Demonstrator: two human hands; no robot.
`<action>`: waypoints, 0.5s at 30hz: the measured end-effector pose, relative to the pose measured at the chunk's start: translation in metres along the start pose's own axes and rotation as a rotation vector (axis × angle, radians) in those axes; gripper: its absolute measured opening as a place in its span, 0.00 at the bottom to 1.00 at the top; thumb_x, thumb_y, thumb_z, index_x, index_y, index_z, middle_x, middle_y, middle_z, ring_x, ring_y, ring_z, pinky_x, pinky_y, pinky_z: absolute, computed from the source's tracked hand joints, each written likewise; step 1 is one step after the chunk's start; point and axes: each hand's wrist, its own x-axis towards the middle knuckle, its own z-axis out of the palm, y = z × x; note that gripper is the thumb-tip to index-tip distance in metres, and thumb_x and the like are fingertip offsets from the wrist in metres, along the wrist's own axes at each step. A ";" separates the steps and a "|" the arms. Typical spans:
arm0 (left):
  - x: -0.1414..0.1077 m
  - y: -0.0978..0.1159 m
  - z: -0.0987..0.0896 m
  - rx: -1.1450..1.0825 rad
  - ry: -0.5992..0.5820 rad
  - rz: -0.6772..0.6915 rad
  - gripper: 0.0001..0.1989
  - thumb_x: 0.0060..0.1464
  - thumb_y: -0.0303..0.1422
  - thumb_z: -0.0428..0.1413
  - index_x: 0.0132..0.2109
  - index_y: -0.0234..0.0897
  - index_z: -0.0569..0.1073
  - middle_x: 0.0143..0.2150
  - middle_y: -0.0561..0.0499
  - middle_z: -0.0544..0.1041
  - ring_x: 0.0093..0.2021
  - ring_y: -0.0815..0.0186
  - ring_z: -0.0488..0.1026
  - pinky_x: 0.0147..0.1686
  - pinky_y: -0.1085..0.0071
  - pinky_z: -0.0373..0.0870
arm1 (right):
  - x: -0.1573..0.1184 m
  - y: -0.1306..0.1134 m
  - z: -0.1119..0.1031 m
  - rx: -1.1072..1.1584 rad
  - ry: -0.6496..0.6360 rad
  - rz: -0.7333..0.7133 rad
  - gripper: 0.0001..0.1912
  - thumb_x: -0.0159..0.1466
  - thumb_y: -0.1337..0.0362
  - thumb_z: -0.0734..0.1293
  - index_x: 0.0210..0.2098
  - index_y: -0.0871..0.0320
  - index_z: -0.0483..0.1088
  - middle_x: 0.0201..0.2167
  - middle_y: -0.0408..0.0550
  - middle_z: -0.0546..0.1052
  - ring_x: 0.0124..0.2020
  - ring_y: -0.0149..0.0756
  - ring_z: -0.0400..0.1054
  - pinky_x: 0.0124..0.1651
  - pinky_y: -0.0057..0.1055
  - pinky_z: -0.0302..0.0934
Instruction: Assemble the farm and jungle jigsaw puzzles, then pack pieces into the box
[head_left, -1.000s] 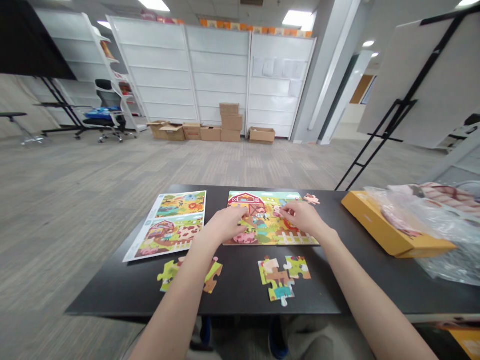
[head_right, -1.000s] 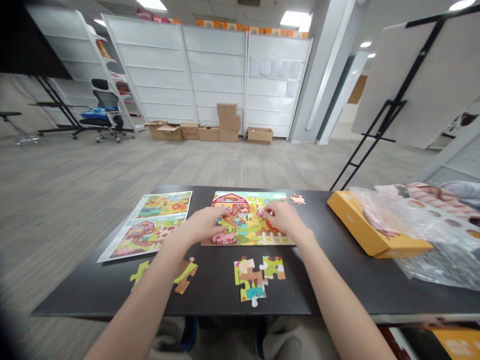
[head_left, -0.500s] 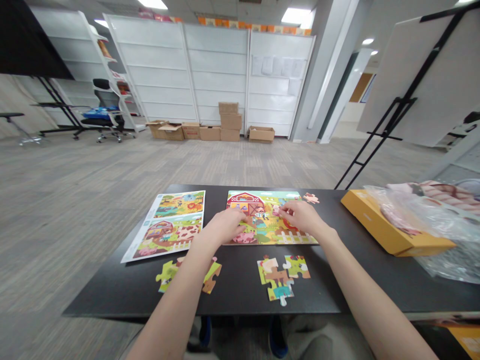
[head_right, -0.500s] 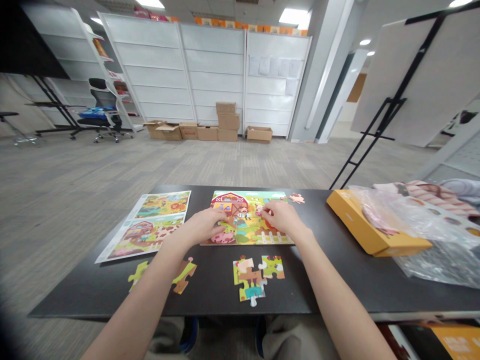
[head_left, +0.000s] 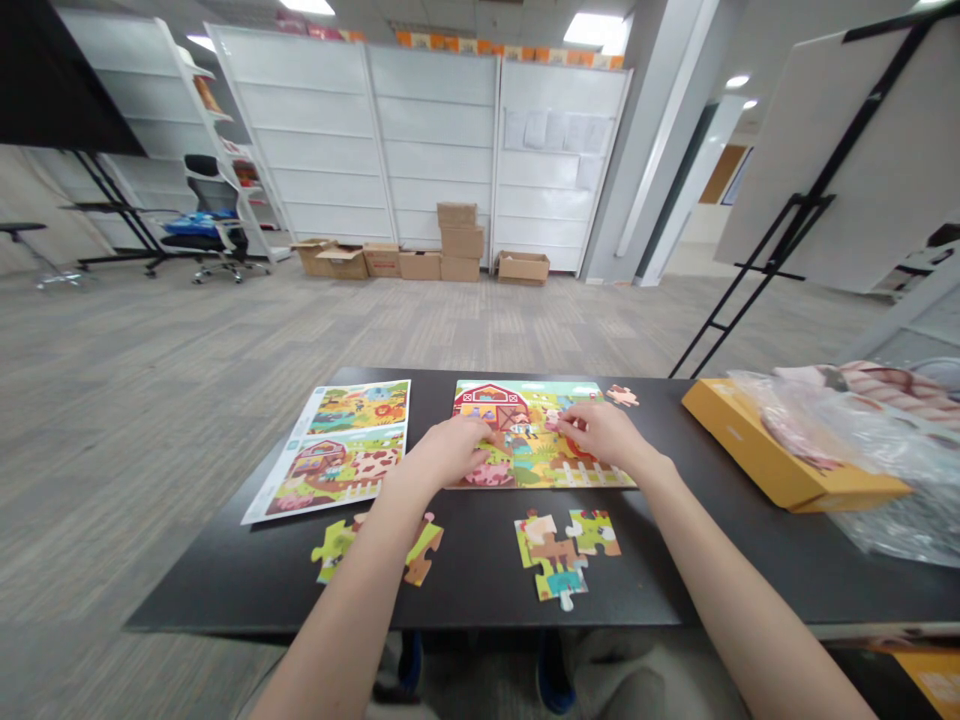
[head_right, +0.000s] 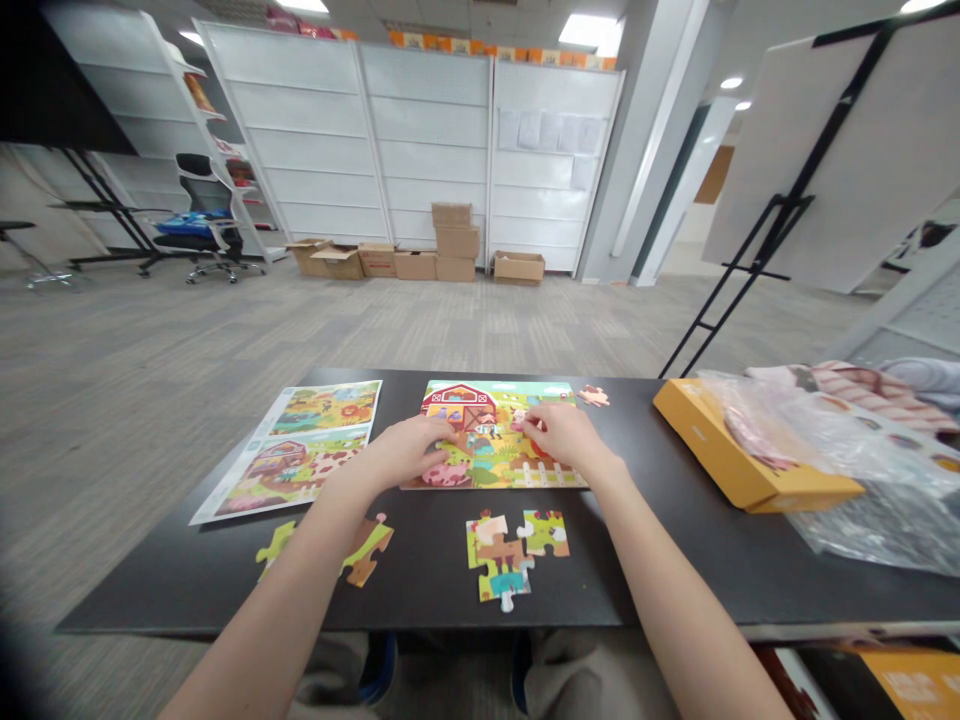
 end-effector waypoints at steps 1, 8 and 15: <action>0.000 0.000 0.001 0.009 0.004 -0.005 0.14 0.59 0.29 0.54 0.49 0.48 0.79 0.52 0.52 0.80 0.54 0.61 0.75 0.55 0.67 0.70 | 0.000 0.001 0.001 -0.001 0.001 -0.001 0.16 0.69 0.55 0.63 0.31 0.55 0.76 0.30 0.46 0.79 0.31 0.35 0.69 0.32 0.29 0.52; 0.001 -0.001 0.004 0.055 0.000 -0.040 0.14 0.58 0.31 0.54 0.49 0.47 0.79 0.50 0.50 0.80 0.54 0.59 0.75 0.54 0.65 0.71 | -0.001 0.001 0.001 0.007 -0.001 -0.009 0.16 0.69 0.55 0.62 0.31 0.54 0.76 0.30 0.46 0.80 0.31 0.35 0.70 0.33 0.29 0.52; 0.003 0.002 0.005 0.042 0.028 -0.017 0.13 0.59 0.31 0.53 0.48 0.44 0.79 0.51 0.47 0.79 0.53 0.59 0.75 0.54 0.64 0.71 | 0.000 0.001 0.000 -0.001 -0.006 -0.013 0.18 0.69 0.54 0.62 0.30 0.55 0.76 0.30 0.46 0.80 0.31 0.35 0.70 0.32 0.29 0.52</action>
